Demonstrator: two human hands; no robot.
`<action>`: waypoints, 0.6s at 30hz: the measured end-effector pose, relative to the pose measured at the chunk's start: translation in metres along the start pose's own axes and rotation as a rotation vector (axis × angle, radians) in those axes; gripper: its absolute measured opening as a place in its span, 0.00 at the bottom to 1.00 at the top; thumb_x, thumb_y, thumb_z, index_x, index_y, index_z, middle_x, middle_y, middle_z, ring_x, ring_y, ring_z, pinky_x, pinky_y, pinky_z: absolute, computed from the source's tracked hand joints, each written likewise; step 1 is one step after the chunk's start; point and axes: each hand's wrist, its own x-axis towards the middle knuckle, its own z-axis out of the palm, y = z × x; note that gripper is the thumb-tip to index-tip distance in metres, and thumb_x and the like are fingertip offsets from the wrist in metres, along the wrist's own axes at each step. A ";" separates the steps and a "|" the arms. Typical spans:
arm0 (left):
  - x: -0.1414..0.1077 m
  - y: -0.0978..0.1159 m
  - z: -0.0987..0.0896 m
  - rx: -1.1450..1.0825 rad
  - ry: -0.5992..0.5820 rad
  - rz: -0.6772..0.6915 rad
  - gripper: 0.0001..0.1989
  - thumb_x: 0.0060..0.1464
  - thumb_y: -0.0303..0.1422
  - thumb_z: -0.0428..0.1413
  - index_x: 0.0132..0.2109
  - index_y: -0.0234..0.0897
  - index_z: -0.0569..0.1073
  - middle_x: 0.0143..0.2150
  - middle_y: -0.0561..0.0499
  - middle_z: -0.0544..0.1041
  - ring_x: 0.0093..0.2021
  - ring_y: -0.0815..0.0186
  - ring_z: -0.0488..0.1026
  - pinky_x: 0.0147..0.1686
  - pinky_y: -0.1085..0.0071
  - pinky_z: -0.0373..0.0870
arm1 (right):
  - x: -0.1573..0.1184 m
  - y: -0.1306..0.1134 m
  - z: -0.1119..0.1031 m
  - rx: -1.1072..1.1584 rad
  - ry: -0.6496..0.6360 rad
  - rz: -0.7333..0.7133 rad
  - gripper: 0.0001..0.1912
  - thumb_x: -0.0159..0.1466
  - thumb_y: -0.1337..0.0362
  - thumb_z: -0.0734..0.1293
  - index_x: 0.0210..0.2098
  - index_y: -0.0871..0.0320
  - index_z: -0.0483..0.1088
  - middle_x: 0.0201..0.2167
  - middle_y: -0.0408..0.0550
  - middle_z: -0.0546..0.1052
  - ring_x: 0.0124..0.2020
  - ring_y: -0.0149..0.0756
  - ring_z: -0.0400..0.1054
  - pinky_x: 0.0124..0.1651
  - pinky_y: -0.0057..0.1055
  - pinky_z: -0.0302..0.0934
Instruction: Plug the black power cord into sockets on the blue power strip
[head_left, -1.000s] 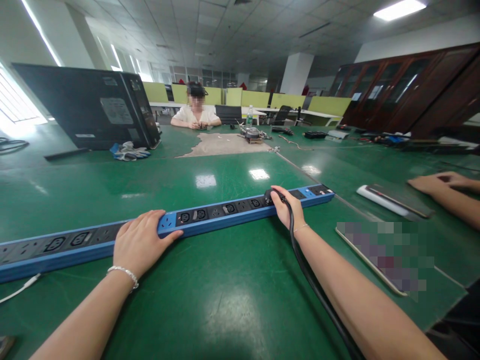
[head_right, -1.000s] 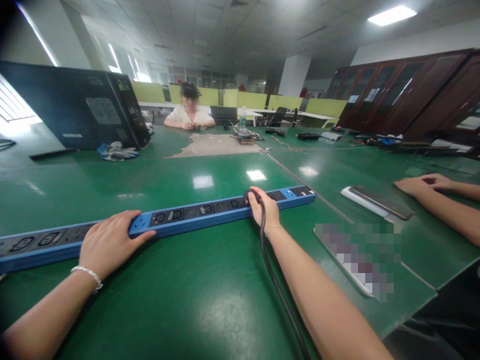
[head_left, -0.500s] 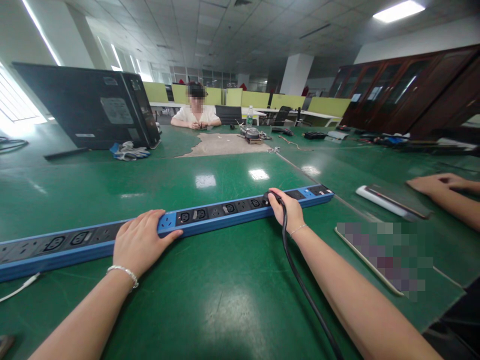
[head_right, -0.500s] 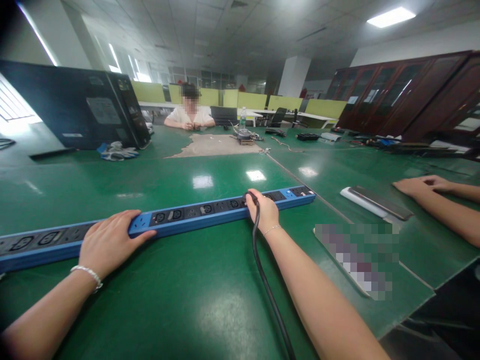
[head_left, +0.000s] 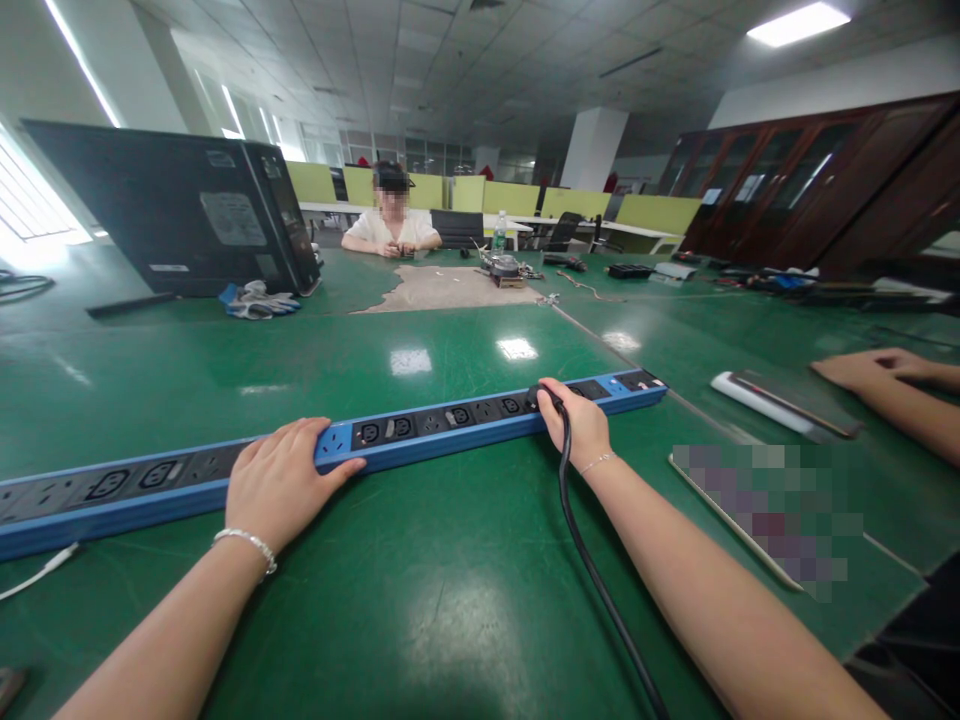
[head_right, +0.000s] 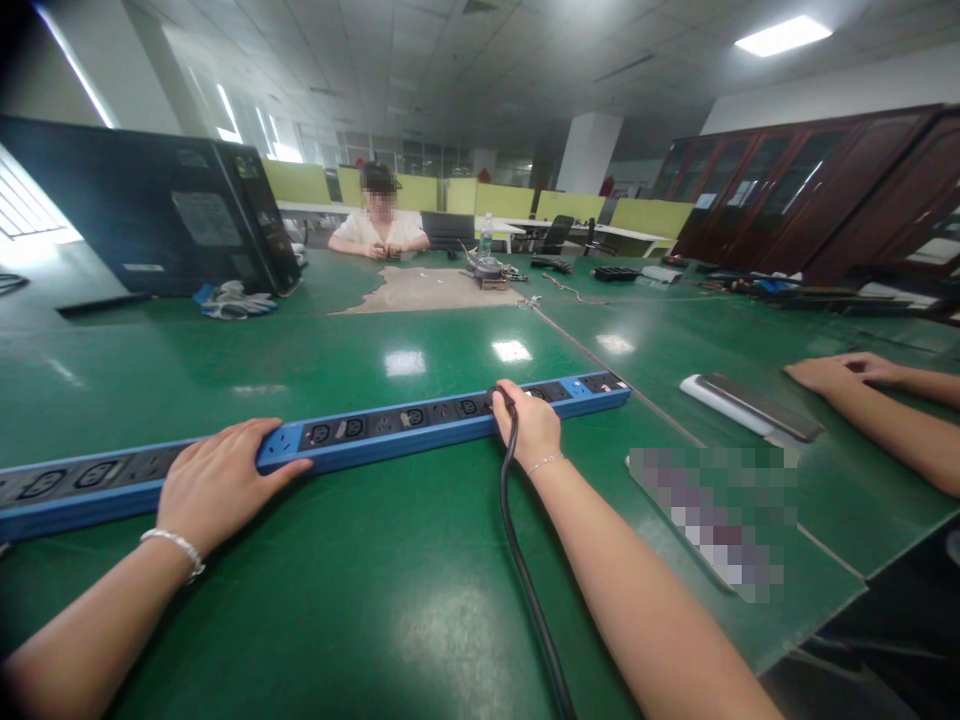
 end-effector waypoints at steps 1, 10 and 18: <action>0.000 0.000 0.000 0.000 0.000 0.001 0.34 0.51 0.55 0.45 0.56 0.34 0.65 0.54 0.40 0.71 0.56 0.51 0.66 0.55 0.57 0.57 | 0.000 0.000 0.000 -0.015 -0.004 -0.017 0.19 0.64 0.54 0.56 0.48 0.51 0.72 0.32 0.48 0.79 0.31 0.40 0.73 0.34 0.30 0.64; 0.000 -0.001 0.001 -0.022 -0.008 -0.009 0.34 0.51 0.56 0.45 0.56 0.36 0.64 0.55 0.40 0.71 0.57 0.51 0.65 0.56 0.56 0.56 | -0.010 0.000 0.006 -0.016 0.046 -0.123 0.20 0.66 0.57 0.54 0.50 0.54 0.69 0.37 0.49 0.79 0.37 0.38 0.73 0.43 0.31 0.64; -0.001 -0.001 0.002 -0.022 0.005 -0.003 0.34 0.51 0.56 0.45 0.55 0.35 0.64 0.55 0.40 0.71 0.56 0.51 0.65 0.56 0.56 0.56 | -0.010 -0.002 0.007 0.061 0.029 -0.033 0.18 0.64 0.56 0.56 0.50 0.52 0.70 0.39 0.47 0.78 0.40 0.41 0.72 0.44 0.34 0.65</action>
